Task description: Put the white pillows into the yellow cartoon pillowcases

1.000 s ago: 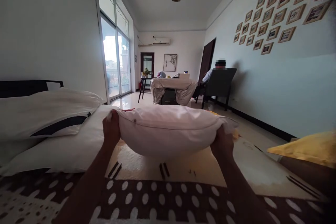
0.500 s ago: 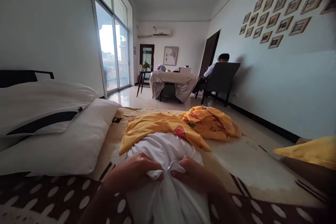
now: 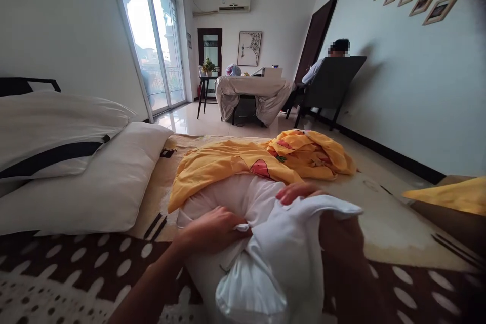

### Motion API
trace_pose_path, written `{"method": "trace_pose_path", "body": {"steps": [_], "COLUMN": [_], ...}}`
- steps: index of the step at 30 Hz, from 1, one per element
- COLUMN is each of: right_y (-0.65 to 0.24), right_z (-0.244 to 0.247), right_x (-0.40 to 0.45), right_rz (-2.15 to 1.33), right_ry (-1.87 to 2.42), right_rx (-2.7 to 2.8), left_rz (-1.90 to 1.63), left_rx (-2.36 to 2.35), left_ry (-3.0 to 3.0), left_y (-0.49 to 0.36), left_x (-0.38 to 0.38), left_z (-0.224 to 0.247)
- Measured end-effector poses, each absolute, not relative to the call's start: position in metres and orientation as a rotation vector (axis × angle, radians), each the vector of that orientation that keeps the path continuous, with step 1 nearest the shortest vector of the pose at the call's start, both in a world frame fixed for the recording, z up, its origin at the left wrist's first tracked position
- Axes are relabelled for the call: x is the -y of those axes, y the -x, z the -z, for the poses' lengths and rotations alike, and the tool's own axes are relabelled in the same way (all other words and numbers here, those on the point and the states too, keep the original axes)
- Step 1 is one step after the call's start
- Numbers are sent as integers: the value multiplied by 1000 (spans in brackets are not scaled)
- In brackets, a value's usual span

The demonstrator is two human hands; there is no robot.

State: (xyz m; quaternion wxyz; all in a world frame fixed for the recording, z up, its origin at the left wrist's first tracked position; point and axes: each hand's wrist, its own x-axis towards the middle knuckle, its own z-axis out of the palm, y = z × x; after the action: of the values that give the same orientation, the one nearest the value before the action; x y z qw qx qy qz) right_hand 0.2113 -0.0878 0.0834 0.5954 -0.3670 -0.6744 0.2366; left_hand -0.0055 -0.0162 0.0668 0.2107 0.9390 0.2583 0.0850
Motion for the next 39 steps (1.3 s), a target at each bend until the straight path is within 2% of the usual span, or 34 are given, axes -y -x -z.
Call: {"method": "trace_pose_path", "body": {"steps": [4, 7, 10, 14, 17, 23, 26, 28, 33, 36, 39], "right_y": [-187, -178, -177, -178, -178, -176, -172, -169, -150, -123, -92], "right_z": [-75, -76, -79, -79, -75, -70, -76, -85, -94, -66, -27], "right_x": [80, 75, 75, 76, 75, 70, 70, 80, 147, 183, 189], "right_rz": [-749, -756, -799, -770, -810, -893, -819, -641, 364, 595, 837], "right_ry": [1084, 1248, 1224, 1131, 1161, 1157, 1216, 1281, 1192, 1082, 1199], "right_rx": [1658, 1768, 1926, 2085, 2100, 2175, 2138, 2057, 1880, 2136, 2144], "left_rz": [-322, -663, -912, -761, -773, -573, -607, -715, -1074, -1127, -1178], "left_rx": [-629, -498, -420, -793, -993, -979, -844, -807, -902, -883, -864], "left_ry": [-2304, -2028, -2041, -2275, -2320, -2427, -2391, -2317, -2183, -2167, -2202], "left_y": [15, 31, 36, 23, 10, 3, 6, 9, 14, 17, 21], "left_x": [9, 3, 8, 36, 53, 54, 48, 43, 36, 39, 49], "left_z": [-70, -80, -90, -95, -90, -84, -86, -86, -82, -87, -96]}}
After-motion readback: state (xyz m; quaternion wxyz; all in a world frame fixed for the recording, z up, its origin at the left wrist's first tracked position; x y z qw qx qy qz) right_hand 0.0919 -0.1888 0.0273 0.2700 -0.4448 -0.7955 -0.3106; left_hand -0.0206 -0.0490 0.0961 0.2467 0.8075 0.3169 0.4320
